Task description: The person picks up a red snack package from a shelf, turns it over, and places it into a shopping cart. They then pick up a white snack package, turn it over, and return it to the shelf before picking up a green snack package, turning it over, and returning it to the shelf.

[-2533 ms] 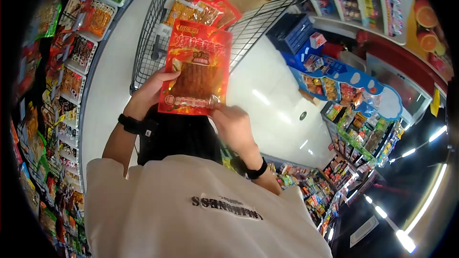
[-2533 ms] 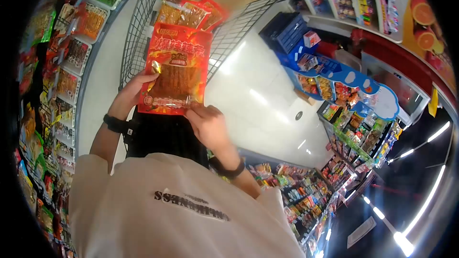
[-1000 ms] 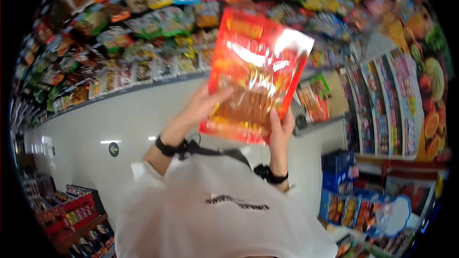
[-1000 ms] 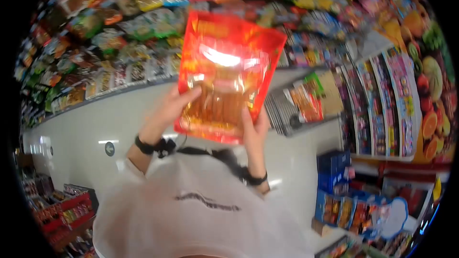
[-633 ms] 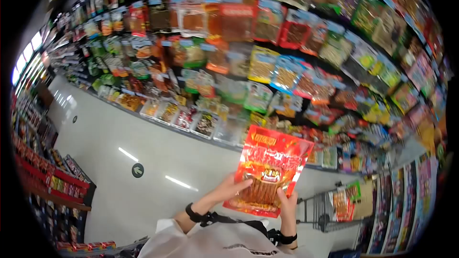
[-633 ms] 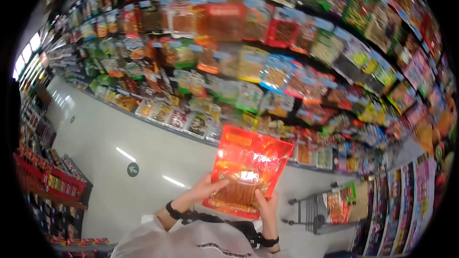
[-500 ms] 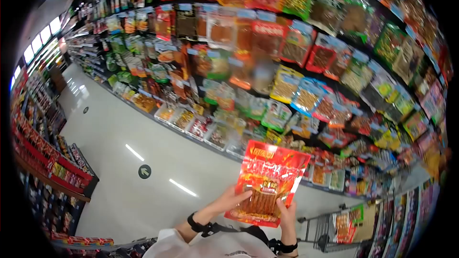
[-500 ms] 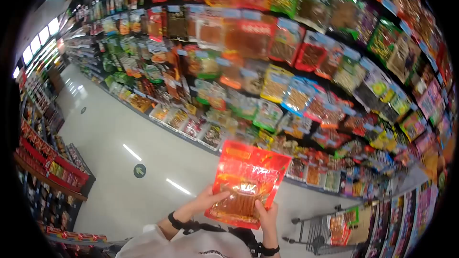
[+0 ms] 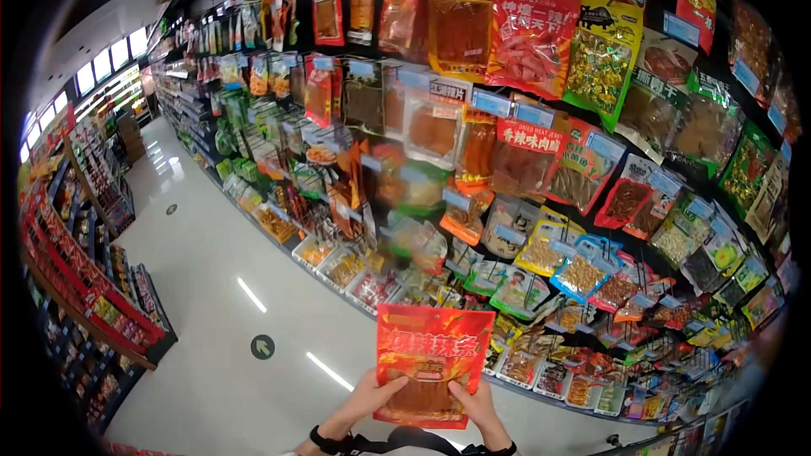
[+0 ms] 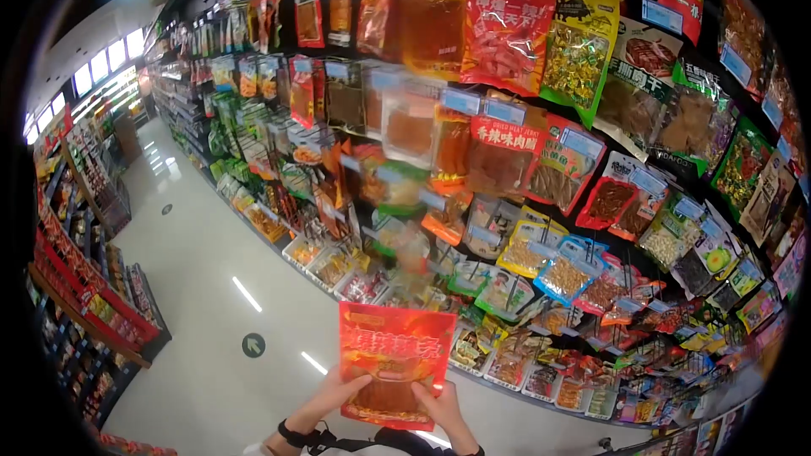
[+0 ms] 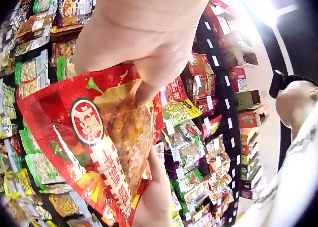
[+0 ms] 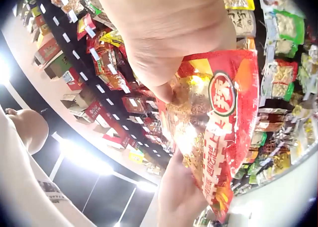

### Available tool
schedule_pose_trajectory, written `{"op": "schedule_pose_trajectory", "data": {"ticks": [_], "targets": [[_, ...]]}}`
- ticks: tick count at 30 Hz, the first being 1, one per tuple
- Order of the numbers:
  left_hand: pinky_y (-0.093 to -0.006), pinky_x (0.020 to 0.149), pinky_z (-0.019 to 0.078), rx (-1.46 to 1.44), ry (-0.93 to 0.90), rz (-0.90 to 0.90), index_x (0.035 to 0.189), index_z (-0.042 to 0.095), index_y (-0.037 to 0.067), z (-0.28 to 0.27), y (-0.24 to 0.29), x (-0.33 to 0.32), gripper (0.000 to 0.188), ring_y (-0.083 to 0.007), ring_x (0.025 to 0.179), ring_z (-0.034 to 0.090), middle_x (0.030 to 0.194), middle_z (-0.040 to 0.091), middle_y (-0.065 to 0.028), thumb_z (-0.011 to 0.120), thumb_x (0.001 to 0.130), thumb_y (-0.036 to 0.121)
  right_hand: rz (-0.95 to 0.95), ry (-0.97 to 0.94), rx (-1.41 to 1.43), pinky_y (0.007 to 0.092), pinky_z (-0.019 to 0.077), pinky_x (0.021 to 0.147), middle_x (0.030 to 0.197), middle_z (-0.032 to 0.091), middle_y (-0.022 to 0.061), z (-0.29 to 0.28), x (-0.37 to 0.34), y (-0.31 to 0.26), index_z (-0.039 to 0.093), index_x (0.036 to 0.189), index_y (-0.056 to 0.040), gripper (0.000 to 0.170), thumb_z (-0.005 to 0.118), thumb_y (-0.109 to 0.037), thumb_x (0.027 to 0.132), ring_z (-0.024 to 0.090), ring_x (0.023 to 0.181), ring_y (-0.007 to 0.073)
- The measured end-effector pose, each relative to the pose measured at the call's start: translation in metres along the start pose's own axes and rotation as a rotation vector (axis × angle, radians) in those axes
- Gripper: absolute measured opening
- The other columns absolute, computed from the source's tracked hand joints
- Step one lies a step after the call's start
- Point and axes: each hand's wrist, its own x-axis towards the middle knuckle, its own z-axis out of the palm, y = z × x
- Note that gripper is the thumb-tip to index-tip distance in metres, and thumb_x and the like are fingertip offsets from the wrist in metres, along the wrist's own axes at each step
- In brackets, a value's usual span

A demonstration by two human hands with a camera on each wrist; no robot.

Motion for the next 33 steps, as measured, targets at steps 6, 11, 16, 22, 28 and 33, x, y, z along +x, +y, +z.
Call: {"op": "schedule_pose_trajectory", "data": {"ticks": [6,11,16,22,28,33], "targets": [[-0.0284,0.084,0.0534,-0.069,0.102,-0.09,0.12,0.068,-0.001,-0.05,0.023,0.043,0.024,-0.0093,0.097,0.064,0.108,0.072,-0.0022,0.069,0.099,0.011,0.052,-0.284,0.026,0.0272,0.0502,0.071,0.094,0.071,-0.0008,0.025,0.101,-0.009,0.069,0.116,-0.0023,0.026,0.072,-0.02,0.097,0.062,0.081,0.0067],[-0.0291,0.087,0.0529,-0.114,0.146,-0.089,0.123,0.067,-0.001,-0.104,0.022,0.058,0.027,-0.0101,0.099,0.064,0.112,0.072,-0.0026,0.07,0.098,0.01,-0.049,-0.402,-0.068,0.0306,0.0513,0.09,0.113,0.073,0.0031,0.067,0.167,-0.02,0.067,0.124,-0.0015,0.033,0.071,-0.022,0.098,0.063,0.1,0.0095],[-0.0296,0.088,0.0526,-0.096,0.09,-0.095,0.124,0.067,0.0,-0.191,0.017,0.078,0.028,-0.01,0.1,0.063,0.112,0.071,-0.002,0.071,0.098,0.011,0.003,-0.374,-0.056,0.0318,0.0505,0.092,0.117,0.07,0.0046,0.142,0.218,-0.01,0.063,0.127,-0.0007,0.035,0.067,-0.024,0.101,0.062,0.105,0.0109],[-0.0274,0.072,0.0519,-0.025,0.056,0.047,0.118,0.069,0.0,-0.312,0.021,0.105,0.023,-0.007,0.083,0.06,0.092,0.069,0.0009,0.069,0.097,0.01,-0.141,-0.575,-0.353,0.0368,0.0485,0.098,0.123,0.067,0.0068,0.228,0.283,-0.035,0.06,0.131,-0.0026,0.035,0.059,-0.028,0.106,0.061,0.111,0.0198],[-0.034,0.099,0.0507,0.065,-0.286,0.153,0.126,0.067,-0.005,-0.392,0.066,0.158,0.029,-0.0194,0.112,0.066,0.123,0.072,-0.0121,0.059,0.101,0.004,-0.272,-0.649,-0.626,0.0361,0.0546,0.087,0.11,0.073,0.0154,0.268,0.315,-0.102,0.068,0.124,-0.0013,0.029,0.06,-0.019,0.103,0.07,0.098,0.031],[-0.034,0.097,0.0528,0.147,-0.533,0.25,0.125,0.068,-0.002,-0.4,0.119,0.207,0.027,-0.0248,0.111,0.07,0.123,0.073,-0.0141,0.061,0.101,0.009,-0.306,-0.625,-0.708,0.0401,0.0552,0.089,0.115,0.073,0.014,0.261,0.311,-0.134,0.068,0.127,-0.0017,0.029,0.061,-0.01,0.1,0.069,0.104,0.035]]}}
